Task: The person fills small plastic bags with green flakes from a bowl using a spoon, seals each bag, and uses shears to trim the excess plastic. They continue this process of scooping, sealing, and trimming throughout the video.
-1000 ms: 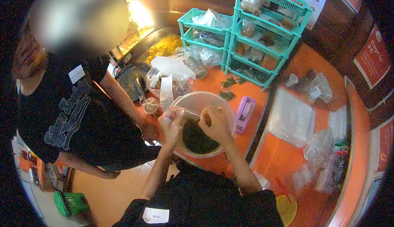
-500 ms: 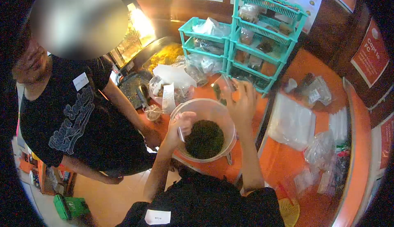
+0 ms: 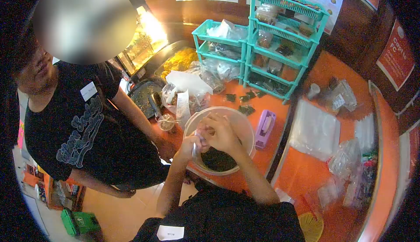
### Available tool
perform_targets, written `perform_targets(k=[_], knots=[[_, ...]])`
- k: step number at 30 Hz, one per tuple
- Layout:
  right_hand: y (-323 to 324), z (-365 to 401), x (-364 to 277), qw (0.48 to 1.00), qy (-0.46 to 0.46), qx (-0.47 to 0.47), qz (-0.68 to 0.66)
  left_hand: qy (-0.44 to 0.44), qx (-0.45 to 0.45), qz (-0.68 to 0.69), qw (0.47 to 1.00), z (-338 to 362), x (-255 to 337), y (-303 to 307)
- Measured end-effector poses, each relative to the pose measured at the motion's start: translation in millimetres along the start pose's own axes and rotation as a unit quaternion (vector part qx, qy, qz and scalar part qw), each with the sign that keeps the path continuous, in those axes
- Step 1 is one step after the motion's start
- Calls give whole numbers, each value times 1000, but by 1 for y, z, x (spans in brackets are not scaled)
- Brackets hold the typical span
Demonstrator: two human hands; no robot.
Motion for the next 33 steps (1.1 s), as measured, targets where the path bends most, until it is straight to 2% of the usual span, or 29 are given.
perform_targets(k=[4,7,10,11,12,13,15,17,18,21,22,25,31,33], knots=[[6,6,10,998,-12,58,-24,0,-77,14,997,-5,1,-8],[17,10,22,988,-39,138,-57,0,-15,-26,1000,-8,-4,5],[52,11,23,974,-42,222,-16,-60,142,-138,978,-7,1,17],[57,13,29,977,-61,202,26,-187,181,-273,926,-10,10,23],[63,16,35,978,-82,181,69,-305,214,-397,839,-11,23,15],[65,20,39,975,-103,160,111,-314,206,-419,827,-11,21,11],[54,27,39,985,-109,77,108,-332,190,-461,800,-10,20,-6],[40,32,36,990,-114,21,82,-209,140,-441,861,-11,5,-12],[33,32,35,991,-117,6,58,-181,112,-544,812,-10,9,-22],[24,28,33,992,-127,8,-4,-124,129,-562,808,-11,5,-13],[24,28,36,991,-132,18,-16,-215,114,-569,786,-11,7,-10],[28,31,38,983,-172,21,-66,-187,74,-444,873,-10,4,-9],[11,50,54,957,-209,11,-203,-215,154,-432,862,-6,8,-7],[2,54,58,948,-206,-13,-243,-184,159,-430,870,0,12,-4]])
Point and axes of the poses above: each hand's wrist, its own z-axis away from the middle knuckle, its own y-axis out of the back of the hand, x = y × z, the point moved 5 cm from there along -z, towards the middle knuckle, and after that the axes turned 2 degrees about -x, right-handed, at the moved point
